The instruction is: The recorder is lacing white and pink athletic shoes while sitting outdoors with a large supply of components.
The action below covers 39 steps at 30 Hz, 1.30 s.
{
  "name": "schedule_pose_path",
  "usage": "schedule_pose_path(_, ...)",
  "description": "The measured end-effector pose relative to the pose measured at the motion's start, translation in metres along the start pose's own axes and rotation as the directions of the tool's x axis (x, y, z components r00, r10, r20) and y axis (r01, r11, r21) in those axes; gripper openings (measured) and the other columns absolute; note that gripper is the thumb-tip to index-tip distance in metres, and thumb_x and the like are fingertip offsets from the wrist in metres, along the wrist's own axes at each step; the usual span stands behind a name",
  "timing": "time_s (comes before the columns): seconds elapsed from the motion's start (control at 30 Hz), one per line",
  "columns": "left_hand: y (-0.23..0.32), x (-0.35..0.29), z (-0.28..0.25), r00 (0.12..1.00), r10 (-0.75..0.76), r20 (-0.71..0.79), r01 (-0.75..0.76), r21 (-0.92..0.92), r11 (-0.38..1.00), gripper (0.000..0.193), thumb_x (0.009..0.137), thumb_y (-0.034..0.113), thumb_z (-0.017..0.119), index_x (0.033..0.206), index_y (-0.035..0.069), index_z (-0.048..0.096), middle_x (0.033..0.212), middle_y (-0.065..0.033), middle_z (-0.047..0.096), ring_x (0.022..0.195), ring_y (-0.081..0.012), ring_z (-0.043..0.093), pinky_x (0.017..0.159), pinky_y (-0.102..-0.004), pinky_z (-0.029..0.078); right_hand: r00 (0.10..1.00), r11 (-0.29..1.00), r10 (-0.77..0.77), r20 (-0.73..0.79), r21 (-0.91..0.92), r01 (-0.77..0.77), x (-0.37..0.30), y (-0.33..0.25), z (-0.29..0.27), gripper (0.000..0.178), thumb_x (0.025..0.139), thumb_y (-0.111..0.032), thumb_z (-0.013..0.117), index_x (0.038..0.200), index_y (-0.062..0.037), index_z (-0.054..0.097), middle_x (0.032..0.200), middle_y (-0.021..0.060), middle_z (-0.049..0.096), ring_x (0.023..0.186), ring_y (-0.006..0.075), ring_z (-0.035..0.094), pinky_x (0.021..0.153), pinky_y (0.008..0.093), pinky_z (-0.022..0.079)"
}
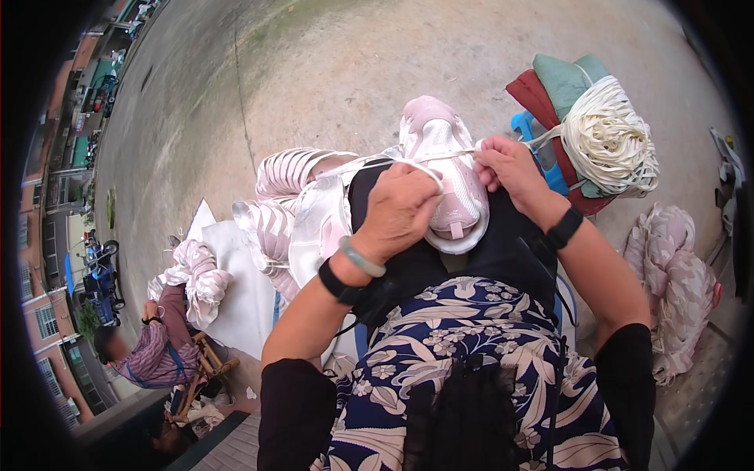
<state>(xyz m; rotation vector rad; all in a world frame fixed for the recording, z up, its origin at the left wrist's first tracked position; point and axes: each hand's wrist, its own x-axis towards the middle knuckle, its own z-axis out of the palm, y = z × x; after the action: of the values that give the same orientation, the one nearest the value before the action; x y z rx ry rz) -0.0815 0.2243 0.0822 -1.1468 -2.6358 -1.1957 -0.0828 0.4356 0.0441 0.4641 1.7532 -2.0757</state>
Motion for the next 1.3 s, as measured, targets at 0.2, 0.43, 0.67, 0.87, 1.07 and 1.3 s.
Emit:
schedule_pose_path(0.2,-0.013,0.016,0.018,0.992,0.084,0.093,-0.108,0.287,0.952,0.015,0.068,0.007,0.062,0.081,0.005,0.056,0.092,-0.0037,0.059,0.088,-0.0264,0.054,0.073,-0.0386,0.04,0.997,0.988,-0.064,-0.036,0.136,0.068,0.013,0.005,0.013,0.005,0.079,-0.006,0.058,0.083,-0.0034,0.06,0.067,0.0021,0.059,0.054,0.0061,0.051,0.048,0.0193,0.041)
schedule_pose_path(0.43,-0.016,0.015,0.023,0.993,0.096,0.063,-0.112,0.333,0.936,0.015,0.068,0.006,0.06,0.082,0.004,0.056,0.094,-0.0054,0.059,0.089,-0.0273,0.053,0.073,-0.0384,0.04,0.995,0.974,-0.092,-0.037,0.205,0.098,0.017,0.007,0.012,0.004,0.079,-0.002,0.059,0.083,-0.0018,0.061,0.068,0.0028,0.06,0.055,0.006,0.052,0.051,0.0188,0.042)
schedule_pose_path(0.67,-0.017,0.015,0.024,0.995,0.085,0.06,-0.1,0.313,0.944,0.016,0.068,0.005,0.061,0.083,0.003,0.057,0.097,-0.0061,0.059,0.09,-0.0278,0.054,0.075,-0.0387,0.041,0.991,0.972,-0.128,-0.034,0.193,0.132,0.02,0.012,0.013,0.003,0.082,-0.004,0.059,0.082,-0.0011,0.06,0.069,0.0015,0.059,0.057,0.005,0.05,0.052,0.0184,0.041)
schedule_pose_path(0.87,-0.017,0.014,0.024,0.995,0.088,0.055,-0.101,0.305,0.947,0.016,0.067,0.004,0.06,0.083,0.004,0.056,0.097,-0.0063,0.059,0.091,-0.028,0.054,0.074,-0.0381,0.041,0.988,0.969,-0.147,-0.035,0.193,0.151,0.021,0.017,0.013,0.005,0.082,-0.006,0.06,0.086,-0.0016,0.061,0.07,0.0009,0.059,0.057,0.0039,0.05,0.051,0.0167,0.039)
schedule_pose_path(1.07,-0.018,0.013,0.026,0.994,0.103,0.028,-0.107,0.294,0.95,0.016,0.067,0.003,0.06,0.083,0.004,0.056,0.095,-0.0064,0.059,0.09,-0.0285,0.054,0.074,-0.0381,0.041,0.947,0.946,-0.316,-0.053,-0.097,0.31,0.026,0.024,0.014,0.007,0.079,-0.006,0.06,0.084,-0.0015,0.062,0.07,0.0022,0.06,0.06,0.0083,0.053,0.055,0.021,0.043)
schedule_pose_path(1.3,-0.02,0.004,0.021,0.981,-0.021,-0.192,0.043,0.114,0.993,0.006,0.074,0.005,0.062,0.079,0.003,0.059,0.084,-0.0046,0.06,0.082,-0.0232,0.056,0.07,-0.0349,0.043,0.78,0.661,-0.624,-0.046,-0.564,0.495,0.026,0.034,0.025,0.009,0.073,-0.012,0.059,0.079,-0.0055,0.062,0.077,0.013,0.061,0.071,0.029,0.06,0.066,0.0332,0.047)
